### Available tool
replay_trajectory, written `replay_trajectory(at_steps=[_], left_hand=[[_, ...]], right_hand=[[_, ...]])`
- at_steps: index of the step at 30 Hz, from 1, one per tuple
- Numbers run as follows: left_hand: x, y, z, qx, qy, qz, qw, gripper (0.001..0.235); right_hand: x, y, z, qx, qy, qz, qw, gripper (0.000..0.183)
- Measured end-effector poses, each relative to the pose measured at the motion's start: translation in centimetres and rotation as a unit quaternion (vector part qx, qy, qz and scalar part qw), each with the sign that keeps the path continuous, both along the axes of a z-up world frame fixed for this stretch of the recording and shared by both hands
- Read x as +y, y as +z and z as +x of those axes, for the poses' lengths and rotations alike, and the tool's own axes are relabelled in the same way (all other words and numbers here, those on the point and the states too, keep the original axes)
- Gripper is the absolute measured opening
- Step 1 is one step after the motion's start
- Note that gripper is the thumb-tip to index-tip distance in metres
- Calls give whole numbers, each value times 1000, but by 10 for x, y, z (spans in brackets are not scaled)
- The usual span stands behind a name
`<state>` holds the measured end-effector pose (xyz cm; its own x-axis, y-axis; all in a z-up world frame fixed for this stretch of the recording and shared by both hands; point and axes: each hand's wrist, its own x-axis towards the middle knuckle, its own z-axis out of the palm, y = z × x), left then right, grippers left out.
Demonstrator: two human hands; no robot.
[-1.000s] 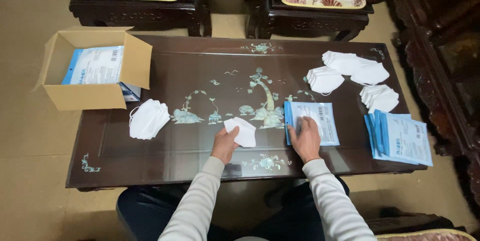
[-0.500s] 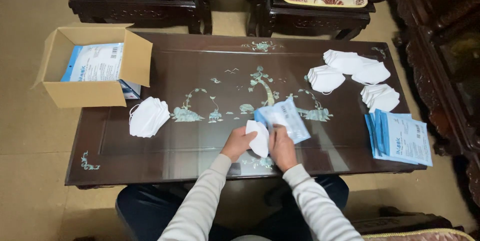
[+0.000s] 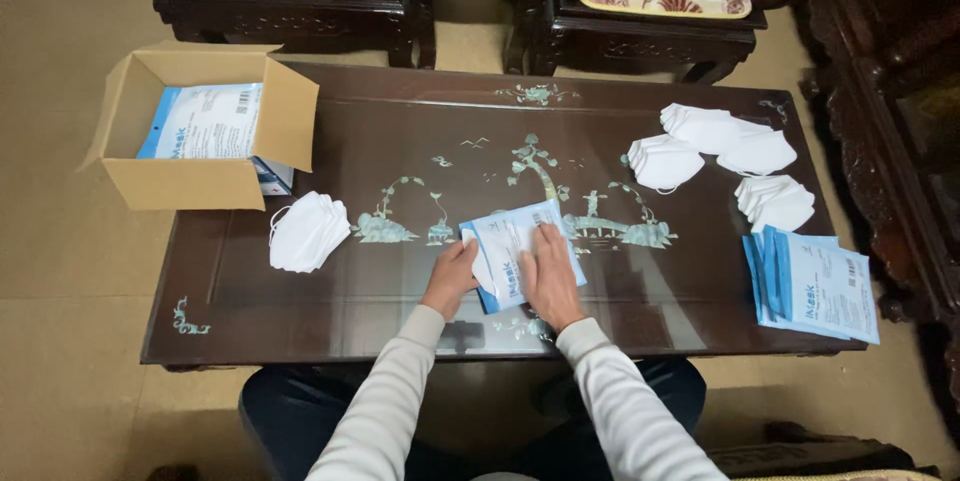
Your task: Pack face masks into plastic sleeves
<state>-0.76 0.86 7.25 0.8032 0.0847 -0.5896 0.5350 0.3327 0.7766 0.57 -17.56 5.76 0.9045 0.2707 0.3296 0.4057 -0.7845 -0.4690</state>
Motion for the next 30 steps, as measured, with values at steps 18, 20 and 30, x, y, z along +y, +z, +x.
replay_trajectory(at_steps=[18,20,30], left_hand=[[-62,-44,15,8,68,199,978,42],[-59,-50,11,12,65,207,976,38],[-59,-45,11,2,47,175,983,31]], right_hand=[[-9,-20,4,11,40,-82,996,59],[-8,-17,3,13,40,-84,996,58],[-8,-17,3,15,36,-109,993,57]])
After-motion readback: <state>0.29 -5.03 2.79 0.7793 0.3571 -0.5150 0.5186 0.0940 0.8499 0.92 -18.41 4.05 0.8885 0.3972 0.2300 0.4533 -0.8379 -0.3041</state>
